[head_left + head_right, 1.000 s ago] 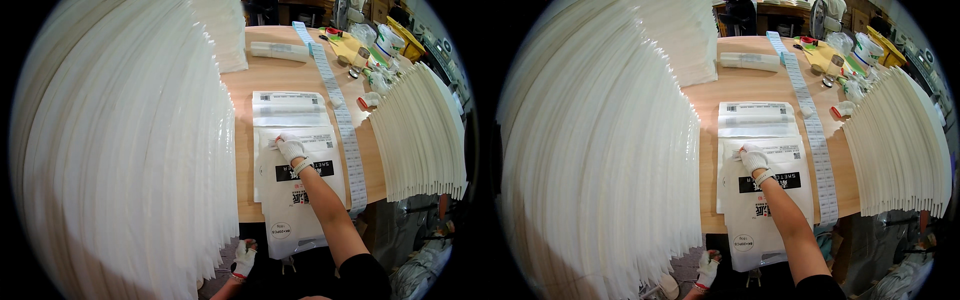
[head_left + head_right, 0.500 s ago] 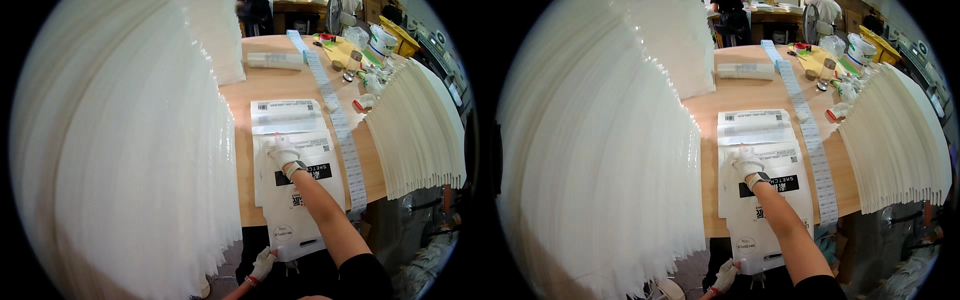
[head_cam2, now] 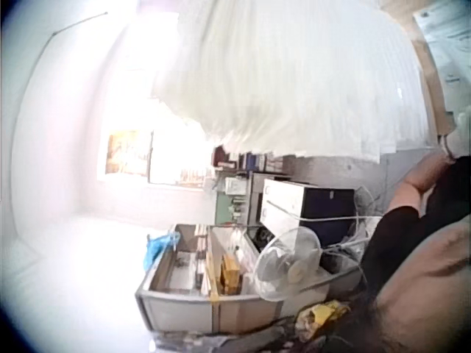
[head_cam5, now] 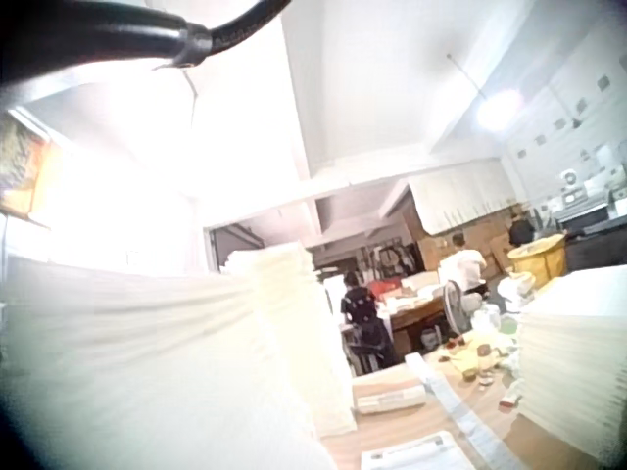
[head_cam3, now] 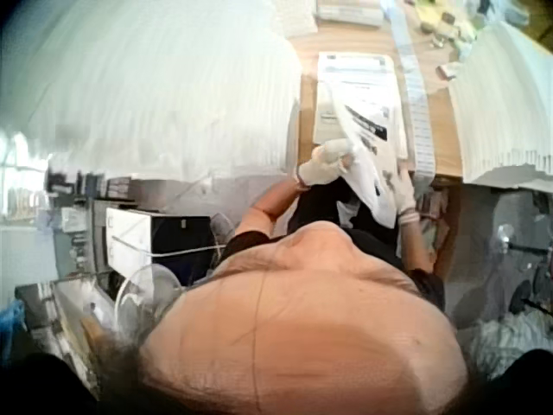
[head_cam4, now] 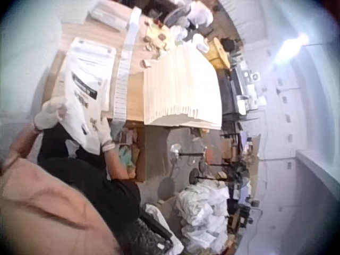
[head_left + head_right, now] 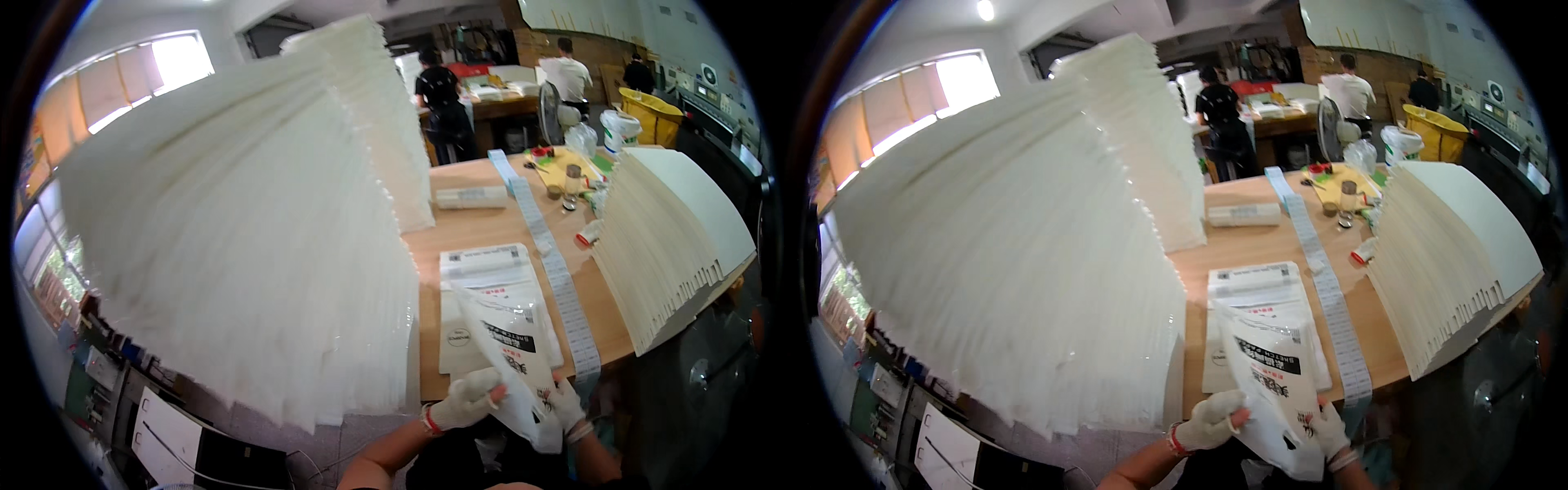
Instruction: The person repeatedly picks up stacks of white paper from a table and places them into clear plastic packaging bags. The person then folds the top of the bag to seal it and places the packaged item onto a growing pile on the table. This process is repeated continuously throughout the video.
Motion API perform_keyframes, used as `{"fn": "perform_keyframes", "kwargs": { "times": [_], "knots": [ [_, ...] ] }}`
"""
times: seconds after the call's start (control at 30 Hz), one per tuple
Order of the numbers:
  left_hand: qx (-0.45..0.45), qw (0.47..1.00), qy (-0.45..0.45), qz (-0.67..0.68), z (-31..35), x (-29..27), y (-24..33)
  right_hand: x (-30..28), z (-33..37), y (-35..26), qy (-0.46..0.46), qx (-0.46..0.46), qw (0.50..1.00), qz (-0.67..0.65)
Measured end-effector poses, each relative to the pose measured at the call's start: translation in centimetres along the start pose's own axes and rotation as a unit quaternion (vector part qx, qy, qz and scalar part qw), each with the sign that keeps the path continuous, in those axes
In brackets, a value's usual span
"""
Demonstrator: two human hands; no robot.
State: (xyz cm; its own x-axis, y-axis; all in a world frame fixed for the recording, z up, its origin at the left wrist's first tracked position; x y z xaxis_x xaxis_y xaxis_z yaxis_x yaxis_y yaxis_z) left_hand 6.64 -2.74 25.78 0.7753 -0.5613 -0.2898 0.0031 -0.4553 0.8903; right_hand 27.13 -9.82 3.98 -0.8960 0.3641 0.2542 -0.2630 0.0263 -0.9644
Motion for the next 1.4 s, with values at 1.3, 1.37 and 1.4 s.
{"fn": "perform_keyframes", "kwargs": {
  "times": [1.3, 1.37, 1.4],
  "knots": [
    [-0.198, 0.854, 0.475, -0.08, 22.9, -17.9, -10.6, 3.8, -0.6, -38.7, -0.058, -0.465, 0.652, 0.596],
    [-0.304, 0.894, 0.327, -0.022, 22.6, -10.5, -16.2, -3.5, 2.4, -42.0, 0.071, -0.4, 0.612, 0.679],
    [-0.341, 0.904, 0.256, 0.012, 22.1, -7.1, -18.1, -7.0, 3.9, -43.5, 0.137, -0.378, 0.608, 0.684]
  ]
}}
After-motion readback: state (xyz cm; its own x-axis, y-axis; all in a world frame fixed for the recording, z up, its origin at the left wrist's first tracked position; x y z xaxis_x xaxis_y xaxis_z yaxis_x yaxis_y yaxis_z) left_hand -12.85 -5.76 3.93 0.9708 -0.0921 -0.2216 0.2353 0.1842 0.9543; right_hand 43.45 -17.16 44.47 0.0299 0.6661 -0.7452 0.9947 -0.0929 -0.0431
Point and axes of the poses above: each hand's wrist, its own z-axis away from the middle knuckle, its own x-axis out of the palm, y = z × x, the point moved 9 cm from there along -z, towards the middle knuckle, and after that the axes turned 5 degrees about -x, right-handed, at the moved point
